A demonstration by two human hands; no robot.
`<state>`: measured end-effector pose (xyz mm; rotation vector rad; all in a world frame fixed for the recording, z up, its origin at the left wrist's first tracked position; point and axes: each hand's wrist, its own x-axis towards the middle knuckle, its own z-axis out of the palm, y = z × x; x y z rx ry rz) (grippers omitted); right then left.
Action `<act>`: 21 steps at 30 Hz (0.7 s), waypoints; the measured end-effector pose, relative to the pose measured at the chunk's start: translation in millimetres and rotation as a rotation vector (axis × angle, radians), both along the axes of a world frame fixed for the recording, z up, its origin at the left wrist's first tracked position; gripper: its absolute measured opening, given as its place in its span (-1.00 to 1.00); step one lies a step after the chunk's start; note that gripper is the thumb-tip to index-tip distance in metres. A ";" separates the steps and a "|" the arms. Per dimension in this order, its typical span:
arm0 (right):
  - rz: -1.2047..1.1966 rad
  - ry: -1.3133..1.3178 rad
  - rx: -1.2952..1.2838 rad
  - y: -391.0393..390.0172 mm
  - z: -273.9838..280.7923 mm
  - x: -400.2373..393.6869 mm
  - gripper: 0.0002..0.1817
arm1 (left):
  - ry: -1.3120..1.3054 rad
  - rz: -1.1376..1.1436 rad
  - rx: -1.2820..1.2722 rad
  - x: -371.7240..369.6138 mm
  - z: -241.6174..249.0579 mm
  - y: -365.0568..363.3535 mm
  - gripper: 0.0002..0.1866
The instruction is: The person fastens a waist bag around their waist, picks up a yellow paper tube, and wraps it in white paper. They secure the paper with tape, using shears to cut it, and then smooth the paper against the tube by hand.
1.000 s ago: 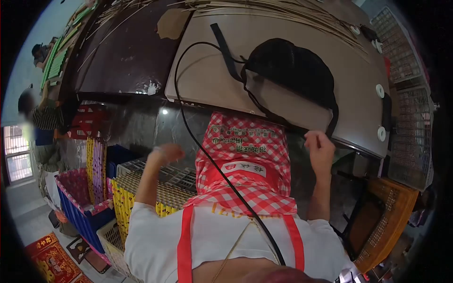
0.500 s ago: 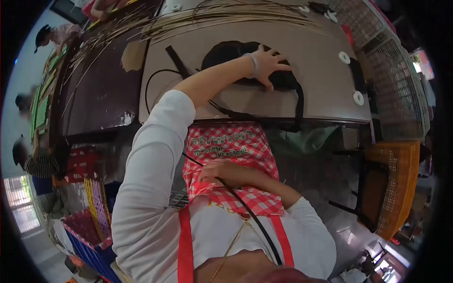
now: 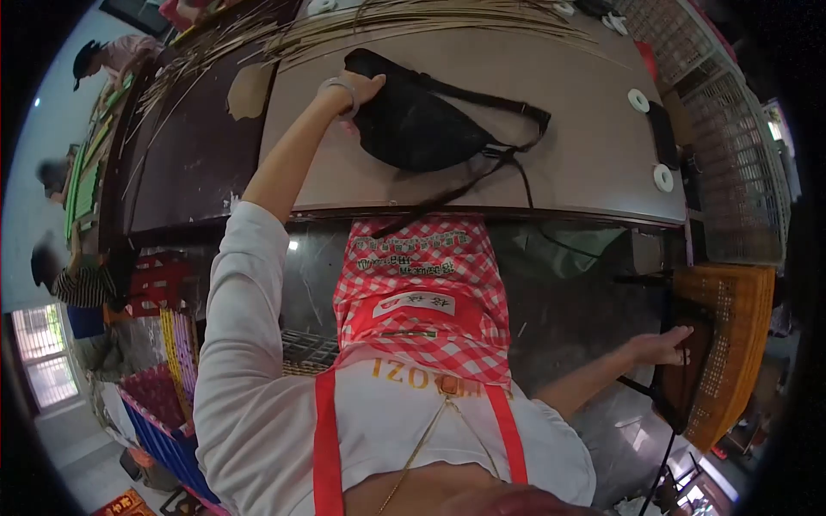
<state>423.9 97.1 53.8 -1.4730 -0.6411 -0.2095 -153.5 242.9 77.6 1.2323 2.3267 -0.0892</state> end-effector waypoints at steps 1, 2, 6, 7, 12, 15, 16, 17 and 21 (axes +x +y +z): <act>0.064 -0.094 0.035 9.7 -19.3 -2.8 -0.64 | -0.002 0.027 -0.001 -4.8 4.2 -11.5 -0.15; 0.129 -0.189 0.075 22.3 -29.0 -8.2 -0.62 | 0.094 -0.048 -0.035 3.0 25.6 -29.3 -0.22; 0.399 0.582 0.224 45.8 -4.8 -119.2 -0.70 | 0.358 -0.285 0.174 0.0 42.7 -73.5 -0.32; 0.480 0.656 0.098 44.1 -22.0 -127.8 -0.71 | 0.293 -0.541 0.378 -8.7 37.9 -79.4 -0.20; 0.967 0.439 -0.313 -13.4 -40.0 -205.5 -0.51 | 0.371 -1.009 0.646 -17.6 -19.9 -70.2 0.16; 1.065 -0.604 -0.208 3.9 -17.8 -245.9 -0.50 | 0.263 -0.968 0.403 -5.5 1.4 -66.8 0.01; 1.132 -0.608 -0.209 23.5 -9.6 -253.6 -0.52 | 0.226 -0.930 0.294 3.1 2.5 -68.9 -0.09; 1.197 -0.610 -0.211 46.9 -4.6 -256.1 -0.54 | 0.208 -0.947 0.299 9.1 -5.6 -73.3 -0.09; 1.090 -0.735 -0.289 166.8 -1.9 -273.0 -0.55 | 0.282 -0.931 0.505 12.0 -16.7 -91.0 -0.22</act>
